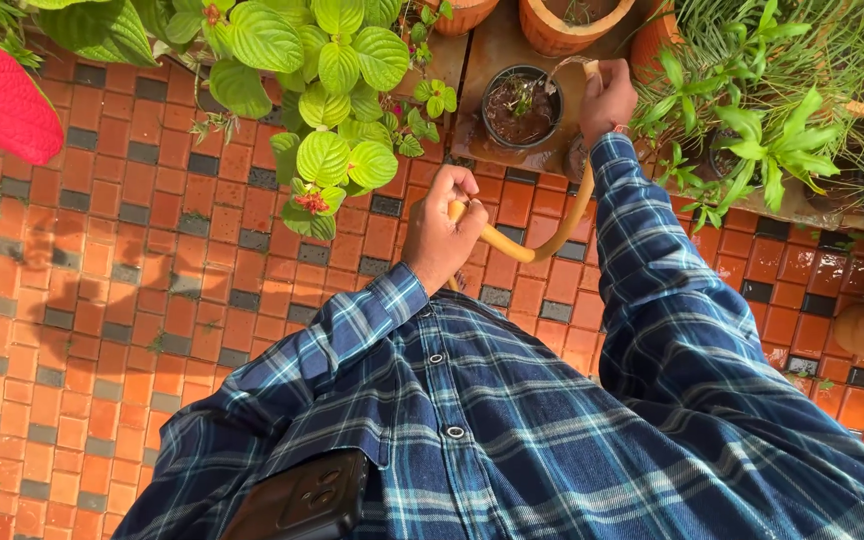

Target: The person waters several potted plants on a balcony using a garden hose.

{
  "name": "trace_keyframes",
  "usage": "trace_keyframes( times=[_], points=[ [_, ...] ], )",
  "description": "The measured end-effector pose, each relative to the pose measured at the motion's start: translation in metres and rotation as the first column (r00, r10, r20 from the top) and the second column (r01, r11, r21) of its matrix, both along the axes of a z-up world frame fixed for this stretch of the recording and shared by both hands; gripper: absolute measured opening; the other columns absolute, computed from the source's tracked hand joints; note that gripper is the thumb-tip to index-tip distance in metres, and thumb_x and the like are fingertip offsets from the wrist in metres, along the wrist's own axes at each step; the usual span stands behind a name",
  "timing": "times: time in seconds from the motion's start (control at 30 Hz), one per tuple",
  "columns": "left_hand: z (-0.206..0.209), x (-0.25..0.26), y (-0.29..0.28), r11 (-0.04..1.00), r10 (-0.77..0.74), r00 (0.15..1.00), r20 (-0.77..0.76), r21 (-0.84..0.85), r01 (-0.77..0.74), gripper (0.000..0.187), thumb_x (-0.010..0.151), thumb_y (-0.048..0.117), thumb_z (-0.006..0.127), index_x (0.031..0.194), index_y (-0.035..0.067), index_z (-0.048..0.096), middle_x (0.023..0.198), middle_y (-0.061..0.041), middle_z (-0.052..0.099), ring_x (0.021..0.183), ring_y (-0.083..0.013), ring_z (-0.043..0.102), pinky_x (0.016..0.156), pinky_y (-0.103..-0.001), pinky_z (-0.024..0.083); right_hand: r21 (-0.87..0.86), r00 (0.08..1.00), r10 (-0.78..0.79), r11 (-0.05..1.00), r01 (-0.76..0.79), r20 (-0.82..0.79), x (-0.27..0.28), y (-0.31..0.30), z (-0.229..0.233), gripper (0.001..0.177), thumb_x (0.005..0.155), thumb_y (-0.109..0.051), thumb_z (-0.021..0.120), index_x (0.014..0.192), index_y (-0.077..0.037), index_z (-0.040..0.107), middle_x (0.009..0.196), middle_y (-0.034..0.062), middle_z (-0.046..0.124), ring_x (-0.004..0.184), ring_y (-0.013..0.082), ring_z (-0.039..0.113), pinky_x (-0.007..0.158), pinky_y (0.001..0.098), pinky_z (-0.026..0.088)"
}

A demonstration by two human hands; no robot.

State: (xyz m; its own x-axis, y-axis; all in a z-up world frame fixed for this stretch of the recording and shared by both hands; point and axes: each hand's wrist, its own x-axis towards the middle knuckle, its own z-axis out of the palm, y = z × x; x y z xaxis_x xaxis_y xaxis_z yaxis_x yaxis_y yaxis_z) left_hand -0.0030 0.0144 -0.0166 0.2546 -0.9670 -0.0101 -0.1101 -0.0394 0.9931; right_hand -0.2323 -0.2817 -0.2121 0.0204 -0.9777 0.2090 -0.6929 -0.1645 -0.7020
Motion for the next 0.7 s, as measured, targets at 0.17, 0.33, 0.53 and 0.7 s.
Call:
trace_keyframes(
  times=[0.17, 0.33, 0.53, 0.7],
  points=[
    [0.0, 0.002, 0.002, 1.0, -0.001, 1.0, -0.001, -0.029, 0.001, 0.02, 0.094, 0.006, 0.064, 0.109, 0.008, 0.052, 0.087, -0.003, 0.06, 0.077, -0.0124, 0.063, 0.068, -0.03, 0.053, 0.039, 1.0, 0.011, 0.999, -0.012, 0.02, -0.004, 0.003, -0.007, 0.016, 0.098, -0.013, 0.072, 0.11, -0.005, 0.064, 0.086, 0.012, 0.074, 0.076, 0.0233, 0.074, 0.07, 0.0368, 0.057],
    [0.003, 0.002, 0.007, 1.0, -0.006, 1.0, -0.017, -0.013, 0.006, 0.019, 0.095, 0.007, 0.063, 0.11, 0.008, 0.051, 0.086, -0.003, 0.061, 0.075, -0.0121, 0.064, 0.067, -0.029, 0.053, 0.073, 0.994, 0.059, 0.995, -0.066, 0.094, -0.006, 0.006, -0.008, 0.014, 0.1, -0.013, 0.072, 0.11, -0.006, 0.064, 0.086, 0.0086, 0.075, 0.075, 0.0185, 0.071, 0.069, 0.0333, 0.057],
    [0.001, -0.001, 0.011, 1.0, 0.01, 1.0, 0.028, -0.028, -0.009, 0.019, 0.095, 0.008, 0.065, 0.109, 0.008, 0.052, 0.088, -0.004, 0.063, 0.078, -0.0129, 0.067, 0.067, -0.03, 0.055, 0.048, 0.995, 0.095, 0.994, -0.097, 0.041, -0.003, -0.004, 0.003, 0.016, 0.099, -0.013, 0.074, 0.11, -0.005, 0.065, 0.083, 0.0085, 0.073, 0.073, 0.0182, 0.07, 0.069, 0.0346, 0.056],
    [0.002, -0.002, 0.017, 0.995, -0.084, 0.992, -0.095, 0.038, 0.088, 0.015, 0.098, 0.014, 0.065, 0.101, 0.008, 0.051, 0.086, -0.003, 0.069, 0.082, -0.0118, 0.073, 0.071, -0.029, 0.057, 0.016, 0.995, 0.096, 0.995, -0.095, -0.02, 0.004, -0.018, 0.024, 0.016, 0.095, -0.012, 0.075, 0.108, -0.004, 0.069, 0.082, 0.0099, 0.073, 0.071, 0.0206, 0.07, 0.069, 0.0361, 0.056]
  ],
)
